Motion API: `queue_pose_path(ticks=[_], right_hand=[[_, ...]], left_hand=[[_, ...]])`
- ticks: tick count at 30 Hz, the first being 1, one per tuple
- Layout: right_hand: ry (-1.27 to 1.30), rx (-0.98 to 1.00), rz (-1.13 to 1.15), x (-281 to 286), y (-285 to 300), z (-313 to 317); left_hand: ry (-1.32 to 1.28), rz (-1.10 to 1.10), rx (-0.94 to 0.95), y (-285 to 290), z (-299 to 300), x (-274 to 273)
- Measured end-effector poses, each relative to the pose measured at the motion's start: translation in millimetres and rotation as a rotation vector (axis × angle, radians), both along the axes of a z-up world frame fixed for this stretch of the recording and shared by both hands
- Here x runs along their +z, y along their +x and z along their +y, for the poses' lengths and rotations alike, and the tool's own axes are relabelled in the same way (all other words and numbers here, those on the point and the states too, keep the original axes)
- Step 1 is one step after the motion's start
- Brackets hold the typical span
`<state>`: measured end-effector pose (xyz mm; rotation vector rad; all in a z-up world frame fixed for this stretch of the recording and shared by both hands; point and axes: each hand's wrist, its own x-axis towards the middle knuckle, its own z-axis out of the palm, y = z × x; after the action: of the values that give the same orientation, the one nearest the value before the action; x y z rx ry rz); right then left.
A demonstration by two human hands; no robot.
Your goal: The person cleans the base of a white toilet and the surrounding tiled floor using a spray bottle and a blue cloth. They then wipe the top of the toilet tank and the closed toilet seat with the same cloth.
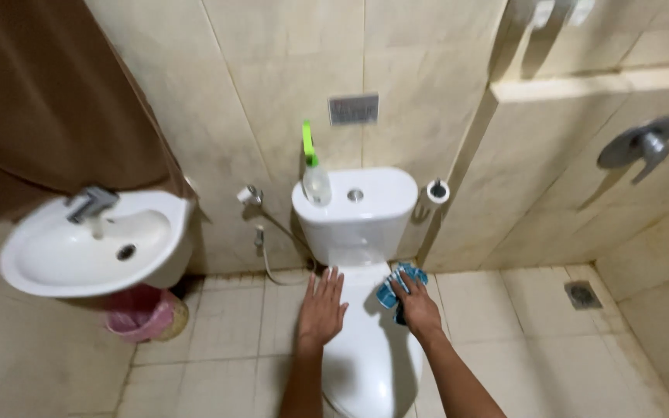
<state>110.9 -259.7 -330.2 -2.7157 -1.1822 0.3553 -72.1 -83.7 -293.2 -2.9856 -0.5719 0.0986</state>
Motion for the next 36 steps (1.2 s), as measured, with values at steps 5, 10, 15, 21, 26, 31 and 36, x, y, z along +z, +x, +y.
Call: queue_pose_path(ticks=[5, 10, 15, 21, 26, 31, 36], right_hand=[[0.000, 0.011, 0.027, -66.7, -11.3, 4.7], [0.087, 0.019, -0.088, -167.0, 1.6, 22.0], [0.235, 0.017, -0.138, -223.5, 16.9, 39.6], [0.437, -0.008, -0.237, -242.1, 15.5, 57.5], [0.575, 0.022, -0.293, -252.5, 18.3, 64.3], [0.614, -0.019, -0.300, -248.2, 17.0, 73.6], [0.598, -0.044, -0.314, -244.6, 14.9, 80.4]], left_hand=[[0.069, 0.034, 0.013, -2.6, 11.4, -82.7], [0.079, 0.077, 0.025, 0.2, 20.6, -162.3], [0.157, 0.071, 0.038, 18.6, 30.4, -211.6], [0.135, 0.023, 0.060, 34.9, 45.3, -257.0], [-0.047, -0.073, 0.099, 39.2, 53.8, -272.1], [-0.163, -0.117, 0.129, 47.1, 54.8, -273.4], [-0.333, -0.183, 0.188, 50.2, 49.7, -272.1]])
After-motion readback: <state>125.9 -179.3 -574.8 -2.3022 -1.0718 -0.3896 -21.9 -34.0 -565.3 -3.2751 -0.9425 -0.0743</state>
